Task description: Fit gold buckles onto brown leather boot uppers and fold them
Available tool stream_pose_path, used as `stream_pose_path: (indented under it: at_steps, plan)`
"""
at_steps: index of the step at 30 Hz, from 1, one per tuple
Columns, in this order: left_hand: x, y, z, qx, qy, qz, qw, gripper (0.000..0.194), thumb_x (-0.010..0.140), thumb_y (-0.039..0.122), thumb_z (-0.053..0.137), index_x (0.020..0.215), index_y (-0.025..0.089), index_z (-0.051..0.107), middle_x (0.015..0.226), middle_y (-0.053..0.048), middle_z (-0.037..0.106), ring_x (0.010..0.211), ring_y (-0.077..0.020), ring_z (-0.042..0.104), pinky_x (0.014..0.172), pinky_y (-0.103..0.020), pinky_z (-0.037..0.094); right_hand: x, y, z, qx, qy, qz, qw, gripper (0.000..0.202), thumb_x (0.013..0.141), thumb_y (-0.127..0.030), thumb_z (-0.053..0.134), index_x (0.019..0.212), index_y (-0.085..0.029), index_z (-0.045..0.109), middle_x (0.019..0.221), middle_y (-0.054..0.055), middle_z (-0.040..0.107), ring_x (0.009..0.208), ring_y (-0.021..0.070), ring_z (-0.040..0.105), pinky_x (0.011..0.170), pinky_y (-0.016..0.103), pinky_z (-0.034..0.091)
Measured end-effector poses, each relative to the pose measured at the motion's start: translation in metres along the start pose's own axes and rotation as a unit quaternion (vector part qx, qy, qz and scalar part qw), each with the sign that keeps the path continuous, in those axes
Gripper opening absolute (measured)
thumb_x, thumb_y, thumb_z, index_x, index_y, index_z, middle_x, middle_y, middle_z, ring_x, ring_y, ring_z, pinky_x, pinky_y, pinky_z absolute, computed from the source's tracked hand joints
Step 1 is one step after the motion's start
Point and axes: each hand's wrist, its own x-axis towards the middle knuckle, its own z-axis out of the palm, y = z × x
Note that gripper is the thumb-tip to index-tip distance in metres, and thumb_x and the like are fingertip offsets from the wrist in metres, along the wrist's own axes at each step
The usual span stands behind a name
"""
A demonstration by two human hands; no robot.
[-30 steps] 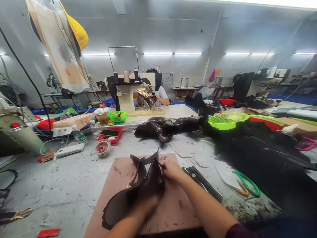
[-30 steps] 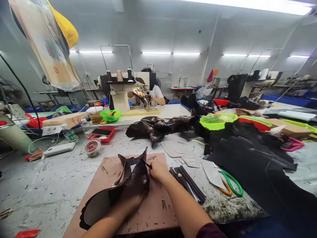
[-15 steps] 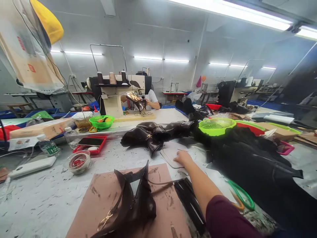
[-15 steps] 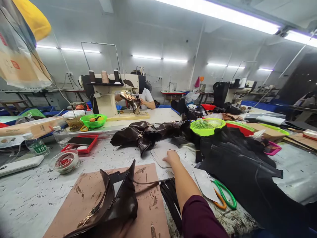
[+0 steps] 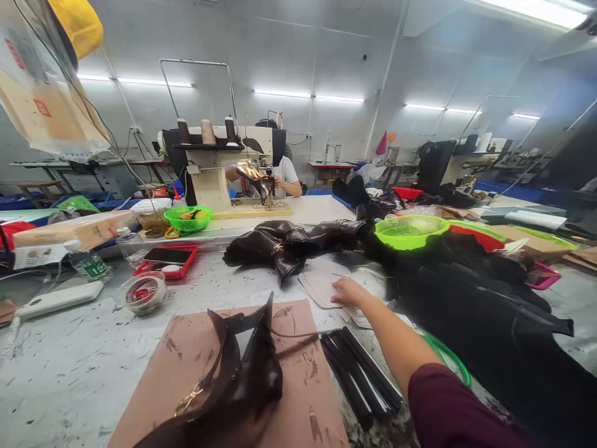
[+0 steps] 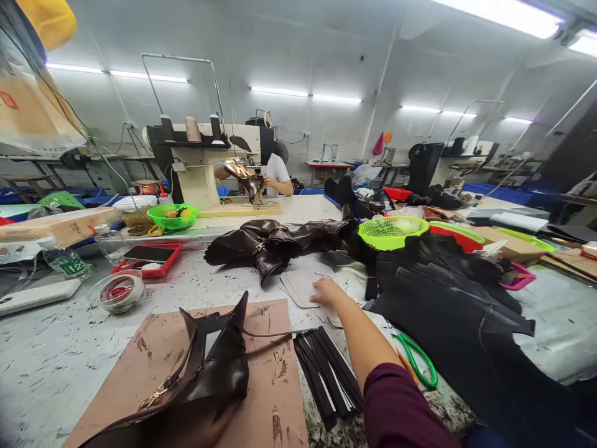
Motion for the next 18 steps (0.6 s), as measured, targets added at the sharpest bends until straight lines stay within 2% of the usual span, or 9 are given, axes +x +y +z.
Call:
stream_pose_path:
  at_steps: [2,4,7,9,12,13,15,18]
  plan:
    - [0.001,0.001,-0.002,0.050,-0.032,0.045,0.997,0.037,0.081,0.044,0.042,0.098,0.024,0.067,0.103,-0.010,0.066,0.098,-0.0316,0.057,0.092,-0.044,0.036,-0.006,0.003,0.002,0.001,0.003,-0.022,1.000,0.033,0.087,-0.033,0.051,0.116,-0.018,0.050,0.120,0.008,0.051,0.104,0.0216,0.053,0.086,0.044,0.044]
    - [0.000,0.004,-0.006,0.086,-0.042,0.087,0.992,0.033,0.083,0.038,0.042,0.104,0.026,0.065,0.105,-0.008,0.065,0.098,-0.0297,0.057,0.091,-0.042,0.038,-0.012,0.003,0.005,0.000,0.006,-0.045,0.999,0.035,0.086,-0.033,0.052,0.118,-0.018,0.049,0.122,0.008,0.050,0.105,0.0224,0.052,0.087,0.045,0.044]
    - [-0.007,0.022,-0.011,0.165,-0.062,0.121,0.977,0.032,0.077,0.028,0.050,0.105,0.020,0.063,0.103,-0.012,0.064,0.090,-0.0295,0.060,0.079,-0.040,0.045,-0.020,0.001,0.008,-0.008,0.009,-0.065,0.998,0.035,0.086,-0.033,0.052,0.117,-0.018,0.049,0.121,0.008,0.051,0.104,0.0221,0.053,0.087,0.045,0.044]
    - [-0.012,0.046,-0.015,0.234,-0.103,0.181,0.950,0.026,0.074,0.024,0.052,0.096,0.014,0.065,0.093,-0.016,0.065,0.078,-0.0287,0.061,0.066,-0.038,0.048,-0.022,-0.003,0.008,-0.016,0.011,-0.063,0.998,0.032,0.086,-0.033,0.051,0.115,-0.017,0.051,0.117,0.008,0.053,0.100,0.0208,0.054,0.084,0.043,0.046]
    - [-0.007,0.099,-0.017,0.271,-0.136,0.293,0.907,0.022,0.079,0.024,0.047,0.084,0.012,0.064,0.080,-0.015,0.064,0.070,-0.0275,0.060,0.057,-0.036,0.046,-0.023,-0.007,0.006,-0.022,0.017,-0.044,0.999,0.029,0.087,-0.032,0.050,0.111,-0.016,0.052,0.112,0.007,0.055,0.094,0.0189,0.057,0.080,0.040,0.048]
    - [0.002,0.119,-0.016,0.260,-0.125,0.312,0.905,0.024,0.081,0.025,0.044,0.086,0.011,0.064,0.081,-0.015,0.063,0.074,-0.0285,0.060,0.059,-0.037,0.046,-0.022,-0.007,0.004,-0.021,0.021,-0.034,0.999,0.028,0.087,-0.032,0.050,0.111,-0.016,0.053,0.111,0.007,0.056,0.093,0.0184,0.057,0.079,0.039,0.048]
    - [0.030,0.156,-0.010,0.230,-0.089,0.303,0.920,0.028,0.083,0.023,0.041,0.094,0.009,0.063,0.089,-0.019,0.063,0.083,-0.0312,0.059,0.065,-0.040,0.045,-0.021,-0.006,0.001,-0.017,0.029,-0.016,0.999,0.028,0.088,-0.032,0.050,0.110,-0.017,0.053,0.110,0.007,0.056,0.092,0.0179,0.057,0.078,0.039,0.049]
    - [0.093,0.195,0.007,0.204,-0.110,0.241,0.942,0.037,0.079,0.021,0.049,0.109,0.002,0.059,0.112,-0.027,0.055,0.108,-0.0388,0.048,0.083,-0.046,0.040,-0.019,-0.001,-0.002,-0.004,0.044,0.008,0.999,0.028,0.088,-0.032,0.049,0.110,-0.017,0.053,0.109,0.007,0.056,0.091,0.0175,0.058,0.078,0.038,0.049]
